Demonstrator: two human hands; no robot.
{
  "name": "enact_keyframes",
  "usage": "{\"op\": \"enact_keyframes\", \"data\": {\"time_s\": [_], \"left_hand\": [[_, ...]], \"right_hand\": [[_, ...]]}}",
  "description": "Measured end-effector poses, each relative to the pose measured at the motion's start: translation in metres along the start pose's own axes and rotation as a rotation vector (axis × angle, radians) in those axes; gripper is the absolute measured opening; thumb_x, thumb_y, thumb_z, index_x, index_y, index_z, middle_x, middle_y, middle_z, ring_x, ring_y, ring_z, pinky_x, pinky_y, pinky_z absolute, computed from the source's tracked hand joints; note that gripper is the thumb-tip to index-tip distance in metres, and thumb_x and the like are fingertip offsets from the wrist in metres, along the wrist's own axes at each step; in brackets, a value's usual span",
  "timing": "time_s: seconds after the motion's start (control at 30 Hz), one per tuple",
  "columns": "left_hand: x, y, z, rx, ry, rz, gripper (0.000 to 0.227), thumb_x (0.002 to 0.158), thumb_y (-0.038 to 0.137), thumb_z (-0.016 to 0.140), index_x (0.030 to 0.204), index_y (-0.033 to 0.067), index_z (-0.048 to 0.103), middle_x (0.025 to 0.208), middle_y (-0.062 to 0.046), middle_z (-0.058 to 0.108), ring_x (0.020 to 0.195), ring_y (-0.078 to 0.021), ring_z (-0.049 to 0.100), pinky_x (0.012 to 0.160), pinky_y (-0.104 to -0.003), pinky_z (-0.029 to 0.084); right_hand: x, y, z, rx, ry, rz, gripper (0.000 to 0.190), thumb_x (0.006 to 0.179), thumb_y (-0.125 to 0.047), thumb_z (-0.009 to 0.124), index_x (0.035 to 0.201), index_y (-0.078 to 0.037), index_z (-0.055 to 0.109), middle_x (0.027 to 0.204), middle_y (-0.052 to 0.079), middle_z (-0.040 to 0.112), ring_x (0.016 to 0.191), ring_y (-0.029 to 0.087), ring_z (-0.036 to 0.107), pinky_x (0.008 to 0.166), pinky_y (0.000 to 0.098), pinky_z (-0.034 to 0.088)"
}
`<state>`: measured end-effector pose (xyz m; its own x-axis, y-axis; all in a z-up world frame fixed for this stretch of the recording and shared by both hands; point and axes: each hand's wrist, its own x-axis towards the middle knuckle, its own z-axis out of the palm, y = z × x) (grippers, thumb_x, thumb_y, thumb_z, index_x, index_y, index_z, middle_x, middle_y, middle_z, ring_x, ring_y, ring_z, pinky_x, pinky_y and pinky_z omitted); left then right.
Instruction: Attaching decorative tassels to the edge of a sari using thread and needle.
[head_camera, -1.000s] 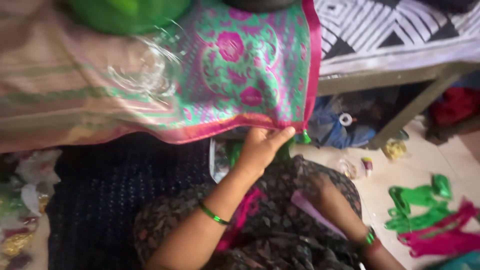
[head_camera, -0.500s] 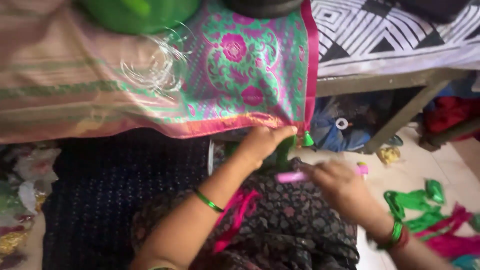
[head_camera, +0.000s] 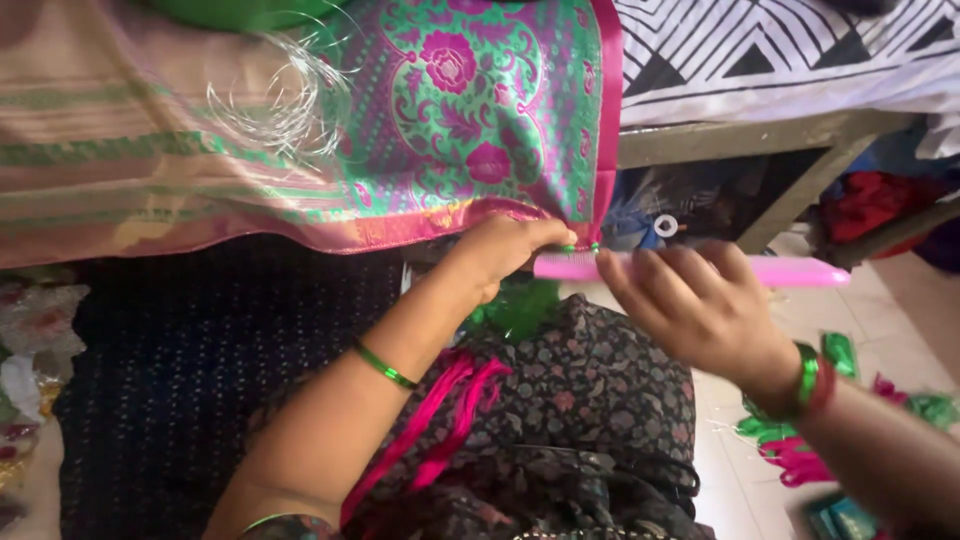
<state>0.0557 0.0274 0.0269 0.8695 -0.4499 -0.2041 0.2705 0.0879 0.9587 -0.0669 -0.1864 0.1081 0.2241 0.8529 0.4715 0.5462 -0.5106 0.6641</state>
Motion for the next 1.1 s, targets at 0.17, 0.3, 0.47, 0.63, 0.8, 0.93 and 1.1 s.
{"op": "enact_keyframes", "data": {"time_s": [0.17, 0.3, 0.47, 0.63, 0.8, 0.93, 1.1], "left_hand": [[0.0, 0.001, -0.006, -0.122, -0.093, -0.021, 0.029, 0.078, 0.026, 0.074, 0.093, 0.0016, 0.079, 0.091, -0.013, 0.079, 0.086, -0.0284, 0.076, 0.086, -0.041, 0.059], [0.0, 0.001, -0.003, 0.086, 0.05, 0.015, 0.03, 0.078, 0.026, 0.075, 0.097, 0.0034, 0.08, 0.097, -0.009, 0.077, 0.091, -0.0182, 0.071, 0.083, -0.037, 0.054], [0.006, -0.012, -0.005, 0.001, -0.06, 0.077, 0.028, 0.091, 0.021, 0.069, 0.096, -0.0047, 0.078, 0.088, -0.015, 0.079, 0.078, -0.0208, 0.076, 0.076, -0.033, 0.06], [-0.002, -0.038, 0.008, -0.155, -0.016, 0.334, 0.023, 0.096, 0.017, 0.064, 0.105, -0.0024, 0.071, 0.09, -0.009, 0.075, 0.077, -0.0177, 0.072, 0.073, -0.034, 0.059], [-0.021, -0.056, 0.023, 0.191, 0.137, 0.546, 0.026, 0.106, 0.022, 0.058, 0.111, 0.0013, 0.074, 0.085, -0.005, 0.078, 0.077, -0.0107, 0.07, 0.074, -0.027, 0.053], [-0.03, -0.072, 0.031, 0.134, 0.193, 0.593, 0.023, 0.107, 0.02, 0.058, 0.109, 0.0018, 0.072, 0.081, -0.003, 0.075, 0.075, -0.0091, 0.071, 0.071, -0.025, 0.056], [-0.037, -0.073, 0.029, 0.097, 0.182, 0.603, 0.022, 0.108, 0.019, 0.058, 0.11, 0.0019, 0.072, 0.081, -0.003, 0.073, 0.075, -0.0095, 0.07, 0.071, -0.025, 0.056]], "right_hand": [[-0.017, -0.006, 0.022, -0.078, 0.101, -0.134, 0.039, 0.097, -0.018, 0.07, 0.134, -0.009, 0.064, 0.103, 0.0, 0.063, 0.093, 0.015, 0.063, 0.071, 0.0325, 0.046], [-0.005, -0.003, 0.013, -0.042, -0.03, -0.021, 0.042, 0.092, -0.019, 0.07, 0.132, -0.009, 0.065, 0.101, 0.0, 0.063, 0.093, 0.015, 0.063, 0.07, 0.034, 0.046], [-0.036, -0.017, 0.033, 0.077, -0.009, -0.019, 0.042, 0.089, -0.014, 0.073, 0.13, -0.007, 0.068, 0.108, 0.006, 0.066, 0.1, 0.02, 0.062, 0.077, 0.0364, 0.049], [-0.084, -0.071, 0.04, 0.336, -0.102, 0.154, 0.042, 0.08, -0.013, 0.071, 0.122, -0.014, 0.07, 0.11, 0.005, 0.067, 0.102, 0.024, 0.062, 0.084, 0.0395, 0.051], [-0.144, -0.144, 0.09, 0.719, -0.515, 0.542, 0.045, 0.072, -0.014, 0.075, 0.118, -0.014, 0.074, 0.106, 0.005, 0.072, 0.097, 0.025, 0.065, 0.091, 0.0408, 0.05], [-0.084, -0.115, 0.079, 1.109, -0.445, 1.241, 0.036, 0.087, -0.019, 0.074, 0.122, -0.01, 0.07, 0.104, 0.01, 0.074, 0.087, 0.029, 0.067, 0.083, 0.0443, 0.053], [-0.008, -0.058, 0.102, 1.595, 0.26, 1.304, 0.04, 0.096, -0.027, 0.062, 0.128, -0.005, 0.058, 0.121, 0.004, 0.067, 0.11, 0.009, 0.064, 0.092, 0.0272, 0.051]]}}
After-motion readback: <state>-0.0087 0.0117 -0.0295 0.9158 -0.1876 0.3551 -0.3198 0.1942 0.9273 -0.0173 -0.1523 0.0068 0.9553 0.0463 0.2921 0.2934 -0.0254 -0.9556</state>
